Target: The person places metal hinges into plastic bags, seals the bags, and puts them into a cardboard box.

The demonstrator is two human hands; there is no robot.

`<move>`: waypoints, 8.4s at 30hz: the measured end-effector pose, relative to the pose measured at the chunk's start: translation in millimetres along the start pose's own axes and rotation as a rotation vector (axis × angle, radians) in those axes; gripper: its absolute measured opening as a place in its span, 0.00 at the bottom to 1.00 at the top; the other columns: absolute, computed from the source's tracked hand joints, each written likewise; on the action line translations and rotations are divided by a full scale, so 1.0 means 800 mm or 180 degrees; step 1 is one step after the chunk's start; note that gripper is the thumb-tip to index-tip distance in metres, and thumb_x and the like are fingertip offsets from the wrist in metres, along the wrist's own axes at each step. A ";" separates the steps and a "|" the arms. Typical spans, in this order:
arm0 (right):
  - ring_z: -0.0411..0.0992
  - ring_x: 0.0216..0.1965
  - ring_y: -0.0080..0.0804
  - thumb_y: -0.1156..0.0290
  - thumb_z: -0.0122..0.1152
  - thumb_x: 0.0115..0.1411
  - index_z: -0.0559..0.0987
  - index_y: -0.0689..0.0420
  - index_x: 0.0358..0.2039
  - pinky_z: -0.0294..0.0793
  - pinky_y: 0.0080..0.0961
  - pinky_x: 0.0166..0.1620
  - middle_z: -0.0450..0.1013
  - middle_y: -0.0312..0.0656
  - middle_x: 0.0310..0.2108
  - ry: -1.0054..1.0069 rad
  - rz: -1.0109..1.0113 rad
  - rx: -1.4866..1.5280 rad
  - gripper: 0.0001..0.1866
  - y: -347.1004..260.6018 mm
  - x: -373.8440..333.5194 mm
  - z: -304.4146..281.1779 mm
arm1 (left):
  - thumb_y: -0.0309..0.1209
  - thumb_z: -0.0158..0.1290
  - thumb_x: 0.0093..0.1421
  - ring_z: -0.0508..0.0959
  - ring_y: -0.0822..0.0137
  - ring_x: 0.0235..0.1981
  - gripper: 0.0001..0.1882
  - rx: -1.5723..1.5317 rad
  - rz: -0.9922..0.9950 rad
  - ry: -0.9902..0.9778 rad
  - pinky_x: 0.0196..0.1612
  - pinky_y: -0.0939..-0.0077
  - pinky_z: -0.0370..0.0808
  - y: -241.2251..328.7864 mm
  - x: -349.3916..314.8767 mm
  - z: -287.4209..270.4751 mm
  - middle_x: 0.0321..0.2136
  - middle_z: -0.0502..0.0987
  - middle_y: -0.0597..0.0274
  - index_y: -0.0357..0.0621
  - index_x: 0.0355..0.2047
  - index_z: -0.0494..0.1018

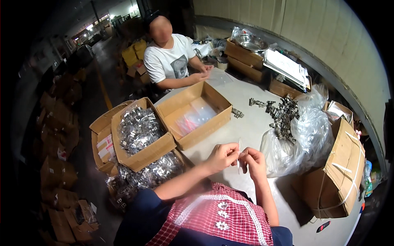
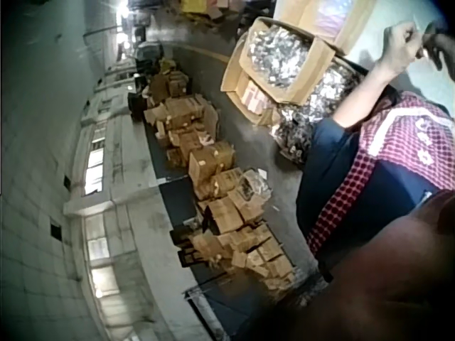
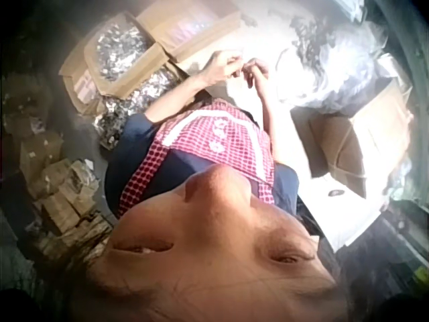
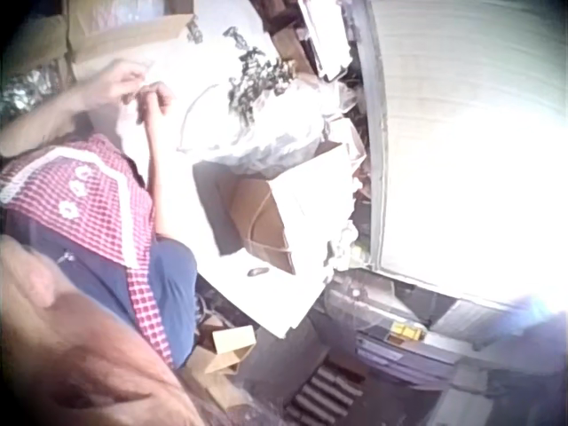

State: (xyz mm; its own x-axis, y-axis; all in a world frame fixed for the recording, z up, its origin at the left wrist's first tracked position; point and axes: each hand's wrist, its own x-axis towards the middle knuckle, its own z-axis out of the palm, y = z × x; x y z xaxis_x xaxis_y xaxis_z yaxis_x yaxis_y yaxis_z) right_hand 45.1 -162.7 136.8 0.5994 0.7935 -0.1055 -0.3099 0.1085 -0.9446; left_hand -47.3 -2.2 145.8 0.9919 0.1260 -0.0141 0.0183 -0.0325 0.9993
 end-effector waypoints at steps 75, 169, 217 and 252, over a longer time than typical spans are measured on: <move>0.70 0.19 0.40 0.64 0.69 0.57 0.75 0.59 0.26 0.70 0.34 0.25 0.71 0.44 0.20 0.2517 -0.1302 -0.2991 0.14 0.117 -0.020 -0.094 | 0.26 0.57 0.53 0.78 0.57 0.27 0.13 0.3343 0.2042 0.0947 0.28 0.65 0.76 -0.146 0.045 0.073 0.24 0.75 0.58 0.40 0.40 0.80; 0.75 0.24 0.35 0.72 0.55 0.59 0.68 0.57 0.63 0.75 0.35 0.30 0.77 0.48 0.30 0.0336 0.0391 -0.3980 0.29 0.147 -0.002 -0.074 | 0.28 0.55 0.57 0.79 0.46 0.30 0.07 0.3248 0.0707 0.0550 0.35 0.51 0.76 -0.187 0.008 0.028 0.25 0.78 0.48 0.40 0.33 0.69; 0.68 0.29 0.33 0.76 0.55 0.56 0.73 0.60 0.30 0.69 0.29 0.38 0.69 0.40 0.25 -0.0643 -0.1919 -0.2340 0.03 -0.087 0.024 0.025 | 0.26 0.52 0.54 0.75 0.63 0.26 0.05 0.2674 0.2419 0.2088 0.33 0.71 0.71 0.108 -0.102 -0.141 0.23 0.78 0.57 0.39 0.23 0.75; 0.74 0.46 0.57 0.74 0.61 0.60 0.62 0.62 0.64 0.75 0.43 0.51 0.71 0.58 0.52 0.0610 -0.2461 -0.3710 0.32 0.003 0.082 0.041 | 0.51 0.35 0.71 0.80 0.39 0.26 0.36 0.2564 -0.0160 0.1271 0.35 0.46 0.77 -0.019 0.102 -0.104 0.20 0.78 0.40 0.38 0.17 0.78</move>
State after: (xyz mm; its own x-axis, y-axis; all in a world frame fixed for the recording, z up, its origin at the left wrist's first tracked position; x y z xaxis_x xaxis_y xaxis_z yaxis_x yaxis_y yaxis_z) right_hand 59.2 -90.5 138.0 0.4538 0.6595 0.5992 0.8614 -0.1527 -0.4844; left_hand 22.8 90.7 132.4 0.8729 0.4763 0.1060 0.2920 -0.6839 0.6686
